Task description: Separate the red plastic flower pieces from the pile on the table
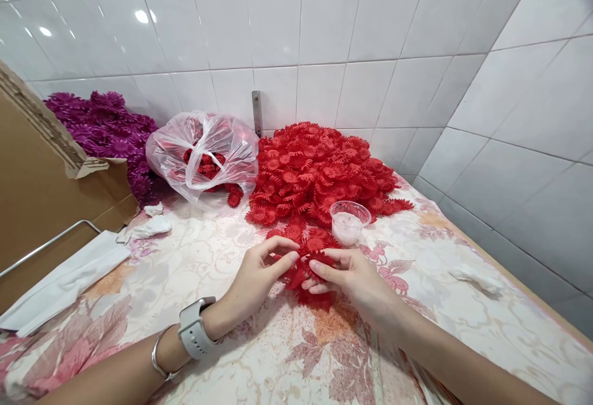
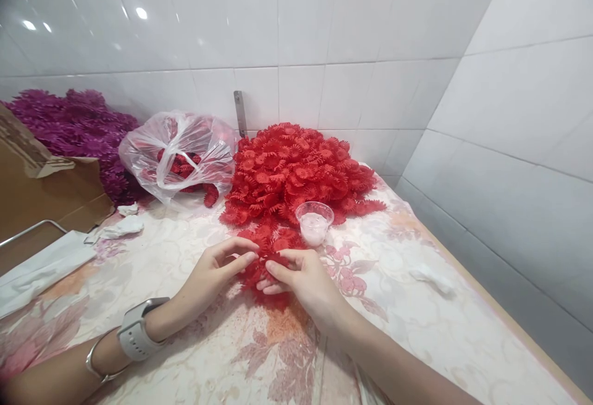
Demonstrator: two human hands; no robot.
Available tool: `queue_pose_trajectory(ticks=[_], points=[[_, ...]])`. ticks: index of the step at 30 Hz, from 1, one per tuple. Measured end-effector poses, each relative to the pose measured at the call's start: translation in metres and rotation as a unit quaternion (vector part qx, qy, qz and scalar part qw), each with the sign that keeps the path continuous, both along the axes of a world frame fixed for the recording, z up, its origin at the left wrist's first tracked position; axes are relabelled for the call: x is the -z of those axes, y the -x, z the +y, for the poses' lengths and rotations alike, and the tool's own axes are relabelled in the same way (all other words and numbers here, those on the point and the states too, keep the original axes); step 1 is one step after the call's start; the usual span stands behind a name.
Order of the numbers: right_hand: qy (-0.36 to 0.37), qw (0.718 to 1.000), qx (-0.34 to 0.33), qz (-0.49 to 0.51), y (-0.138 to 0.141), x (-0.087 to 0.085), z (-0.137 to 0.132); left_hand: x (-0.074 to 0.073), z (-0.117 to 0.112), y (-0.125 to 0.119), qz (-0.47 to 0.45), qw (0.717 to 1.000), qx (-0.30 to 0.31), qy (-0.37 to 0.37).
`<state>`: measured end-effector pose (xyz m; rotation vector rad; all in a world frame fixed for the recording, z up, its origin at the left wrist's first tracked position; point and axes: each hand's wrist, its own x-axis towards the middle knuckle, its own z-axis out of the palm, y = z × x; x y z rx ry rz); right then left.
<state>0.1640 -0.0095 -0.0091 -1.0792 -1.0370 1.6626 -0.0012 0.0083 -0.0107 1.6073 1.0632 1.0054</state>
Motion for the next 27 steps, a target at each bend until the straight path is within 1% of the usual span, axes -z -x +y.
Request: queue_pose_trajectory(ticks=[3, 7, 10, 12, 15, 16, 18, 20, 22, 24, 27], points=[[0.0, 1.0, -0.003, -0.028, 0.0, -0.0024, -0.0013, 0.0013, 0.0, 0.0, 0.0, 1.0, 0.012, 0.013], [0.004, 0.998, 0.015, -0.056, 0.0024, -0.0039, -0.0036, 0.0013, -0.0023, -0.0009, -0.029, 0.998, 0.04, 0.031], [-0.012, 0.996, 0.016, -0.085, 0.0048, -0.0026, -0.0059, 0.0006, -0.0053, -0.0022, -0.046, 0.996, 0.055, 0.048], [-0.041, 0.993, 0.009, -0.114, 0.0054, -0.0014, -0.007, 0.0007, -0.0065, -0.0028, -0.058, 0.994, 0.059, 0.065], [-0.117, 0.978, 0.007, -0.172, 0.0042, -0.0007, -0.0069, 0.0018, -0.0053, -0.0026, -0.082, 0.991, 0.057, 0.089], [-0.137, 0.973, 0.01, -0.183, 0.0035, -0.0009, -0.0064, 0.0023, -0.0042, -0.0022, -0.092, 0.99, 0.049, 0.097], [-0.159, 0.972, 0.012, -0.173, 0.002, -0.0015, -0.0048, 0.0029, -0.0013, -0.0014, -0.113, 0.987, 0.026, 0.111], [-0.15, 0.98, 0.006, -0.129, 0.0007, -0.002, -0.0029, 0.0032, 0.0015, -0.001, -0.124, 0.985, 0.003, 0.118], [-0.123, 0.988, 0.0, -0.088, -0.0003, -0.0021, -0.001, 0.0033, 0.003, -0.0011, -0.118, 0.987, -0.009, 0.112], [-0.094, 0.994, -0.003, -0.063, -0.0014, -0.0021, 0.0007, 0.0034, 0.0031, -0.0017, -0.108, 0.989, -0.011, 0.103], [-0.066, 0.996, 0.003, -0.057, -0.0027, -0.0022, 0.0019, 0.0035, 0.0014, -0.0027, -0.105, 0.99, -0.002, 0.094]])
